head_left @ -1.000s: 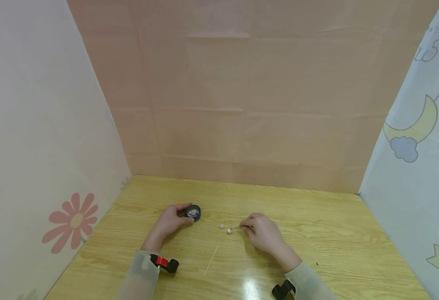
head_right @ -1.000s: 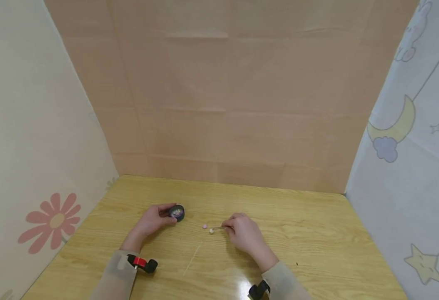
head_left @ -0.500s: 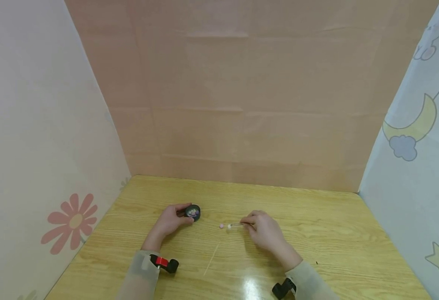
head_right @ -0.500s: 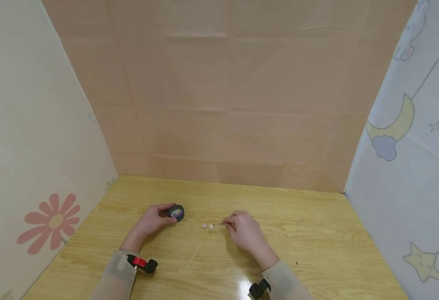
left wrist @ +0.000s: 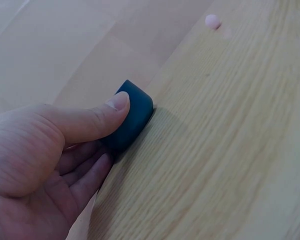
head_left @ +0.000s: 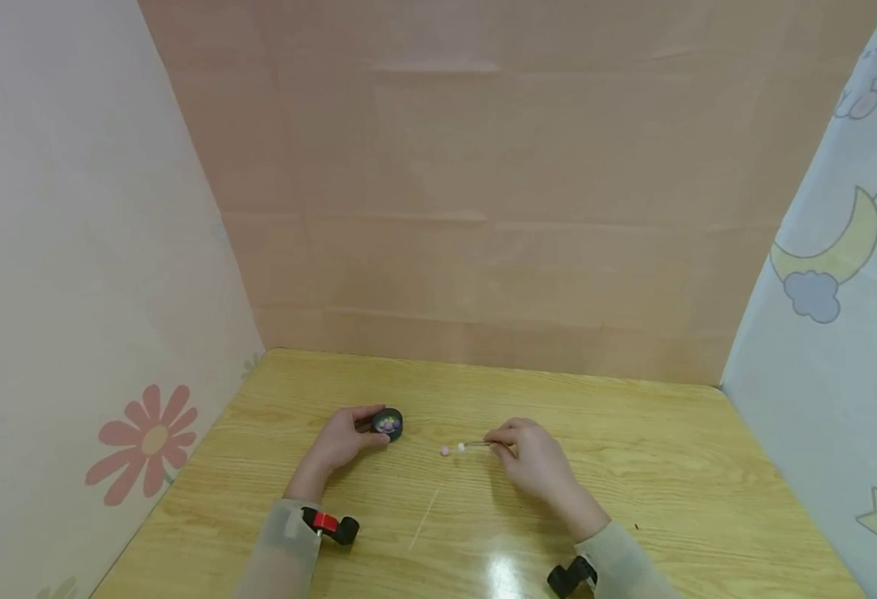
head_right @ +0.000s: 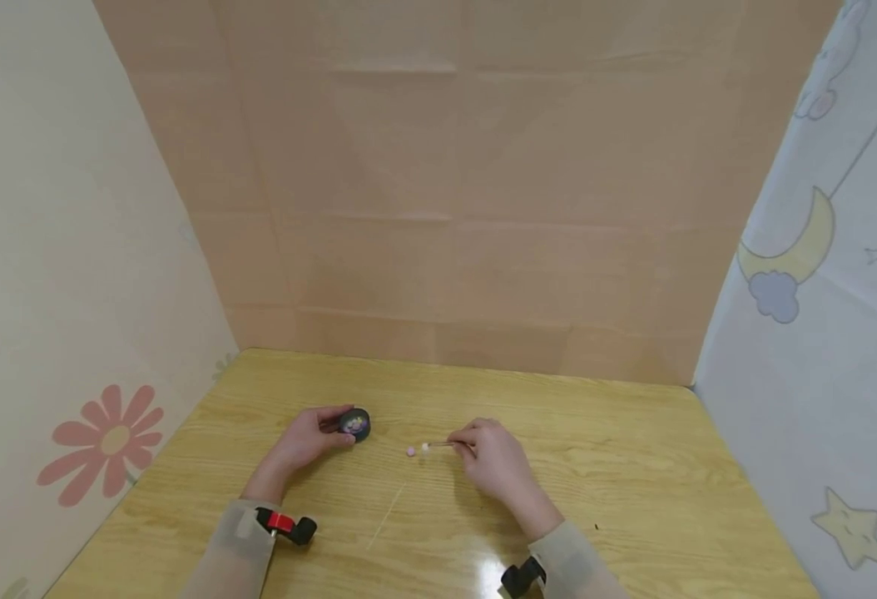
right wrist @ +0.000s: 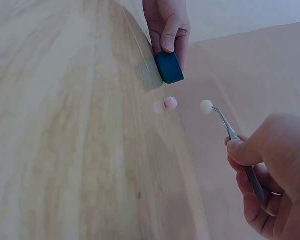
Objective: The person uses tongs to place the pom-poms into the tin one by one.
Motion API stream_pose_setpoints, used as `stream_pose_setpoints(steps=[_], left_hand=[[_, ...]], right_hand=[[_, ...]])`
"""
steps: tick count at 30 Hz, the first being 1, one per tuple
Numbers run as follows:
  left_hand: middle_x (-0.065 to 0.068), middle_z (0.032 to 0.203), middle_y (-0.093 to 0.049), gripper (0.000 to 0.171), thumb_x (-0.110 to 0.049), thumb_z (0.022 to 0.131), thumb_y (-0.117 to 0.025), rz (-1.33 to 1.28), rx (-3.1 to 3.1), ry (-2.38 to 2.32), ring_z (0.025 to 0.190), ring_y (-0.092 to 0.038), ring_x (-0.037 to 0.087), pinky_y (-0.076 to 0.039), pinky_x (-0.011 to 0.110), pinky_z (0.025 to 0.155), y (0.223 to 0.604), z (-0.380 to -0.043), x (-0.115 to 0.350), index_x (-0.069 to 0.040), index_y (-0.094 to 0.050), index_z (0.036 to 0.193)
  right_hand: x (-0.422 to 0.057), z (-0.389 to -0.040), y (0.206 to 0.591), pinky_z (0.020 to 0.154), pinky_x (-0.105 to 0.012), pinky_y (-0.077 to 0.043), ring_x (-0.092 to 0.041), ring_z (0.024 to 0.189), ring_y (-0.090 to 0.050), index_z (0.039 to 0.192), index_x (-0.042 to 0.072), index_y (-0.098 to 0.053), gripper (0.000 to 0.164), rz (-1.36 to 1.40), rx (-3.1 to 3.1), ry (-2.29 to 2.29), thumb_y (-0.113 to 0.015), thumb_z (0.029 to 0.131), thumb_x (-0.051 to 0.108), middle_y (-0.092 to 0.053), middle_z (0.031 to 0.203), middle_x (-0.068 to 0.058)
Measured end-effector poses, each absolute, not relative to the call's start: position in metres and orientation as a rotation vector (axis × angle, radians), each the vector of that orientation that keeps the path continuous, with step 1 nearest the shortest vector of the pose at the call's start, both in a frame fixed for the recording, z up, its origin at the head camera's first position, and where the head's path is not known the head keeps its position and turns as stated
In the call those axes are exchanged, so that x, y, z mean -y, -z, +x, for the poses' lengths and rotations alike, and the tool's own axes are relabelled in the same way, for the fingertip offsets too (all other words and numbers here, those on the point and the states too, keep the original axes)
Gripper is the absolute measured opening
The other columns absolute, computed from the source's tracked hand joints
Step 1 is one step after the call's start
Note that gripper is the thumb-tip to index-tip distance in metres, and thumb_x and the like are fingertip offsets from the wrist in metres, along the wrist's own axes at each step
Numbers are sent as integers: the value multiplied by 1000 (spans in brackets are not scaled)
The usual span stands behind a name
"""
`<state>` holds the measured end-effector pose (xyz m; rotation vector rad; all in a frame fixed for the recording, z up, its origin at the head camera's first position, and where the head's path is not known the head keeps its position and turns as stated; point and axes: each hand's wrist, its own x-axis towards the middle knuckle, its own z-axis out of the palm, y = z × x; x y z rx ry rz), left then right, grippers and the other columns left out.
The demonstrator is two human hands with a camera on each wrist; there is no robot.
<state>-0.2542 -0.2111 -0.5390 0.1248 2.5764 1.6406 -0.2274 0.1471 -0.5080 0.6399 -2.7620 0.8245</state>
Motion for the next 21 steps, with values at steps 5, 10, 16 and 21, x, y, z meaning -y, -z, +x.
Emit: stream_pose_setpoints(steps=[5,10,16,21], left_hand=[[15,142,-67,60,-14,91,-89,122,-2587,-1635,128,-66,33,-52,51,109,538,-254,210,-6,-67,146],[15,141,-68,61,-15,91,-89,127,-2584,-1632,128,-66,32,-51,51,109,537,-253,209,-6,-66,147],[13,140,-68,60,-15,91,-88,141,-2596,-1630,128,-66,30,-50,52,111,536,-254,208,-7,-67,146],[14,141,-68,58,-13,91,-88,136,-2602,-1632,128,-66,30,-51,50,110,535,-253,208,-7,-68,145]], right_hand=[[-148,-228,505,70,-31,-54,-8,88,-64,104,26,-86,17,617,2761,-840,-82,96,11,-70,99,16],[-146,-230,503,70,-33,-54,-10,88,-64,105,24,-86,15,631,2741,-826,-82,96,12,-71,99,13],[-137,-238,500,69,-31,-53,-8,85,-63,106,25,-86,14,668,2701,-819,-82,97,14,-72,100,12],[-126,-242,496,70,-33,-54,-11,88,-66,105,23,-86,15,679,2675,-837,-82,96,12,-73,100,11]])
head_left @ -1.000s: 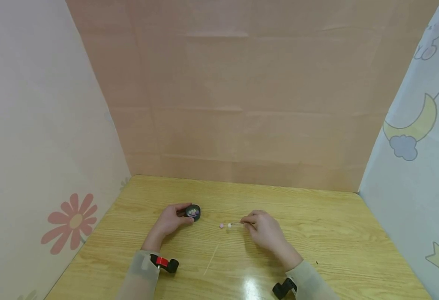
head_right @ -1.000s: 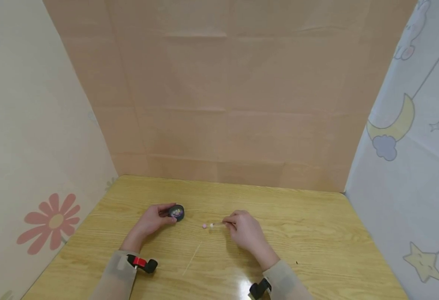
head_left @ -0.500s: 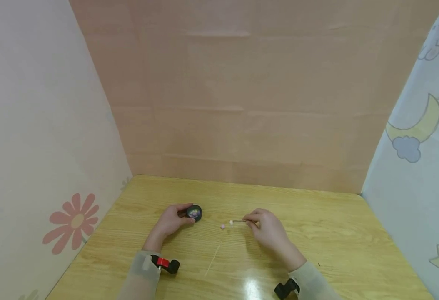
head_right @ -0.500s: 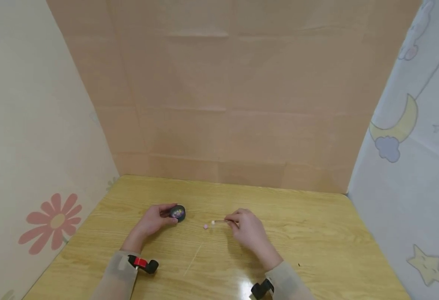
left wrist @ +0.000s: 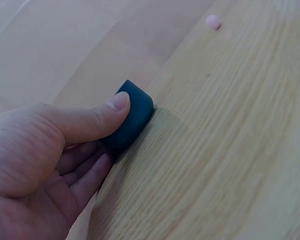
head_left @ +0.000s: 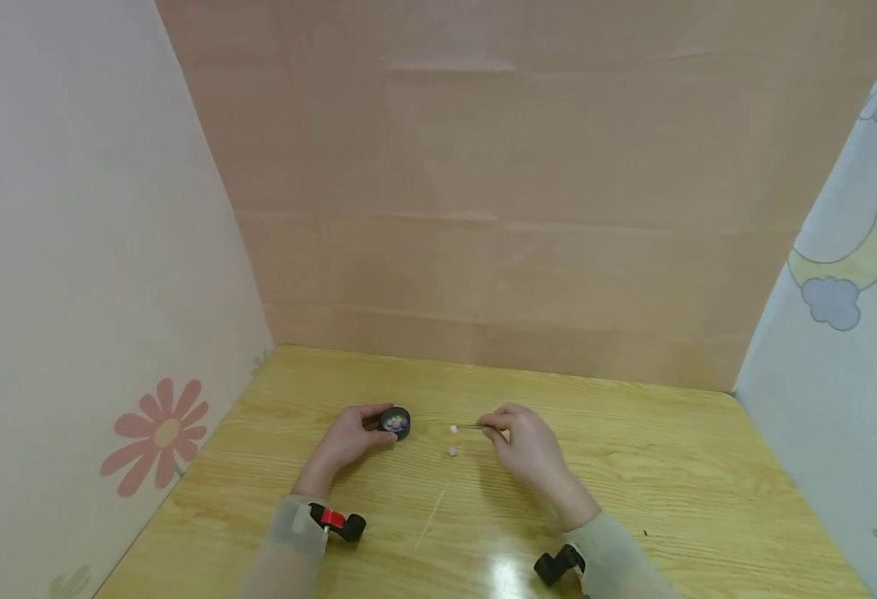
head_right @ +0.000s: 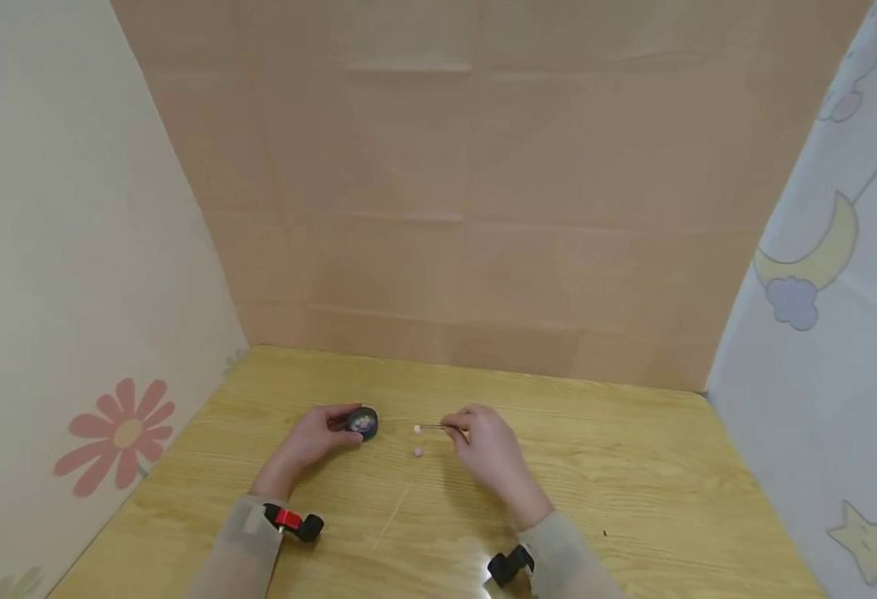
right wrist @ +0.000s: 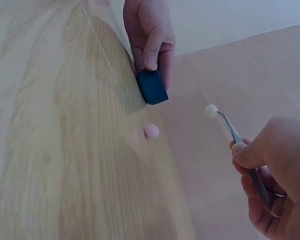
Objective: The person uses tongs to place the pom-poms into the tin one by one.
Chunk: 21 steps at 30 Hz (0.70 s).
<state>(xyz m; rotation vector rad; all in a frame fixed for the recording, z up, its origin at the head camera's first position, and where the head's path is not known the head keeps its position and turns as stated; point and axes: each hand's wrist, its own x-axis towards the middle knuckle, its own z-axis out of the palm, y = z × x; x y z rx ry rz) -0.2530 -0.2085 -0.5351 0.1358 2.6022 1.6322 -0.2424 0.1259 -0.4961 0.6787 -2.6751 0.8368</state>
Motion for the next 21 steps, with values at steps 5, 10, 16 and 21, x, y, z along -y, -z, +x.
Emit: stream_pose_setpoints(steps=[5,10,16,21], left_hand=[[15,142,-67,58,-13,91,-88,139,-2602,-1628,129,-65,30,-50,50,110,536,-254,207,-7,-68,145],[15,143,-67,59,-12,91,-88,139,-2583,-1642,129,-65,31,-51,50,110,536,-255,207,-6,-67,146],[16,143,-66,59,-12,91,-88,119,-2582,-1639,130,-64,32,-50,51,111,536,-253,208,-7,-67,146],[16,142,-67,58,-13,91,-88,134,-2594,-1634,129,-66,32,-52,50,109,536,-253,208,-7,-68,145]], right_hand=[[-116,-245,491,69,-34,-53,-12,85,-65,104,22,-86,15,711,2648,-842,-83,96,11,-73,97,10],[-103,-248,489,67,-32,-51,-10,80,-62,104,21,-86,14,742,2639,-844,-82,96,11,-73,96,9],[-81,-257,494,68,-31,-52,-10,83,-63,105,22,-86,14,776,2638,-881,-81,97,12,-75,100,8],[-60,-264,499,74,-34,-57,-13,89,-67,110,19,-86,14,812,2680,-930,-77,100,13,-75,103,5]])
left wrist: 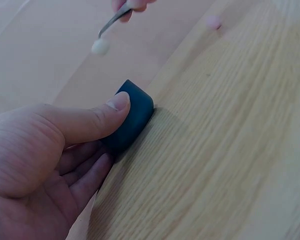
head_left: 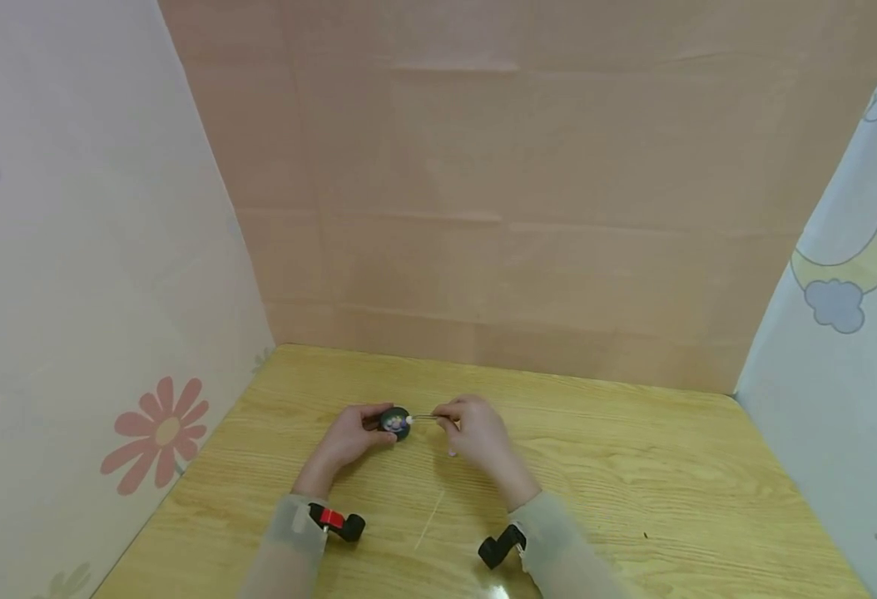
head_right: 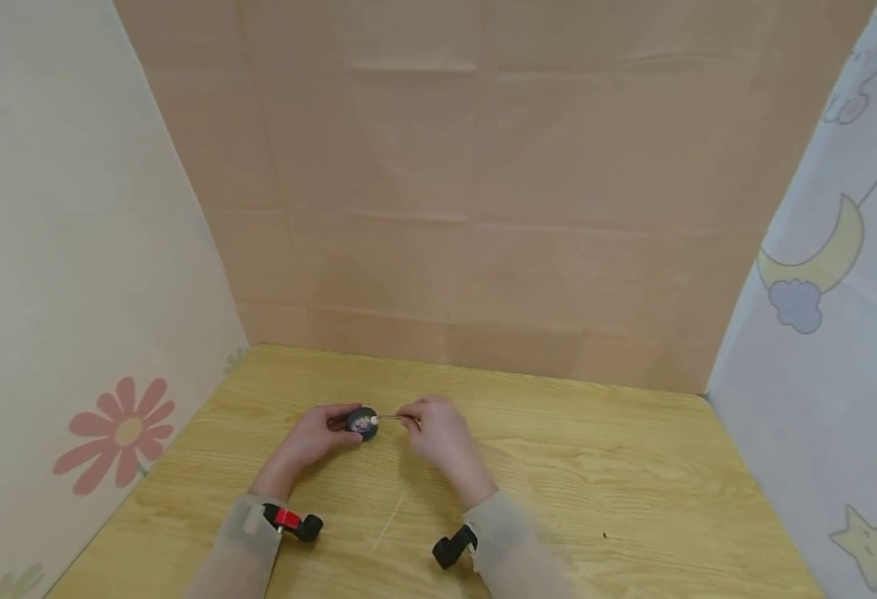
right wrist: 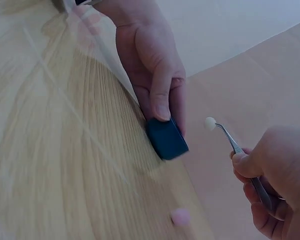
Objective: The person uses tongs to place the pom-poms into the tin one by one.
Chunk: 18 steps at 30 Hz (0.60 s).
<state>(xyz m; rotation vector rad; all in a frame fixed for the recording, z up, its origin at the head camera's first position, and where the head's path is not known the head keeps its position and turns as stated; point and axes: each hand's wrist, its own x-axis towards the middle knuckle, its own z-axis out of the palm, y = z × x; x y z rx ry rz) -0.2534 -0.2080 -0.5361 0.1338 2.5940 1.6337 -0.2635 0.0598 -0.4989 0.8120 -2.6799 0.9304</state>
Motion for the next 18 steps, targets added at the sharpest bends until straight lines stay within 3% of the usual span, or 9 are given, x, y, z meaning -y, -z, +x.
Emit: stream_pose_setpoints(steps=[18], left_hand=[[17,142,-67,58,-10,91,-87,162,-2576,-1662,130,-65,33,-51,50,110,537,-254,208,-3,-67,145]], right_hand=[[-29,-267,509,74,-38,-60,-19,88,-71,108,18,-87,16,725,2726,-838,-76,99,10,-75,100,0]])
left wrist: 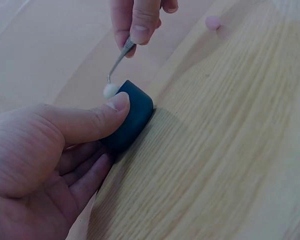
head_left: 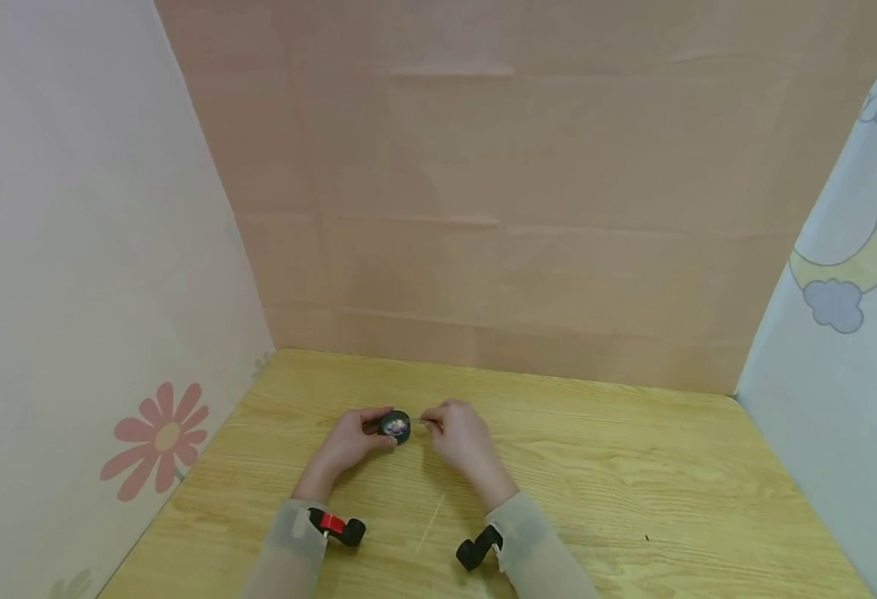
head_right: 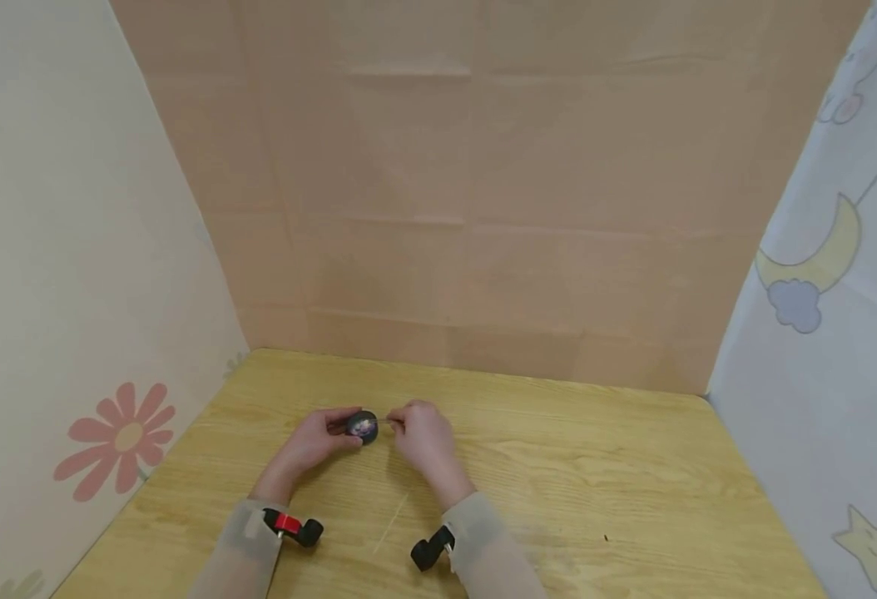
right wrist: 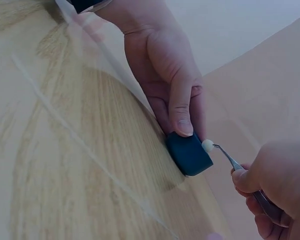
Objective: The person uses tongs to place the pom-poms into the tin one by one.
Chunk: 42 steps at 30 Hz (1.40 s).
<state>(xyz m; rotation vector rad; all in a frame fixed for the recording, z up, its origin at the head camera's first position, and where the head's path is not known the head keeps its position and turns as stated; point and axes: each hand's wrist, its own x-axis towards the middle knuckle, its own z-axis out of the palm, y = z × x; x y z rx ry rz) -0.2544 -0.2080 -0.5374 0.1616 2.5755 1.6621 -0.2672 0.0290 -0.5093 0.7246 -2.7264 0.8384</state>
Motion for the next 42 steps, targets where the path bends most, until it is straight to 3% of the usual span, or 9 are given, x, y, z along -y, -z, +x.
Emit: stream_pose_setpoints(steps=[15,29,42], left_hand=[[18,142,-67,58,-10,91,-87,177,-2573,-1668,130,-65,34,-54,48,107,536,-254,206,-2,-66,145],[18,141,-67,59,-10,91,-87,195,-2575,-1658,130,-65,33,-51,50,109,537,-261,200,-2,-66,146],[17,145,-65,61,-13,91,-88,151,-2559,-1667,132,-64,34,-49,51,112,536,-259,201,-5,-66,147]], right_hand=[[-29,-263,511,75,-39,-62,-20,90,-73,109,17,-86,17,741,2749,-768,-76,98,9,-75,101,0],[-41,-264,504,70,-32,-56,-13,84,-68,115,17,-85,16,716,2698,-937,-77,101,16,-74,98,3],[-91,-246,489,78,-34,-59,-14,96,-71,119,16,-83,18,716,2696,-1110,-76,102,14,-74,106,7]])
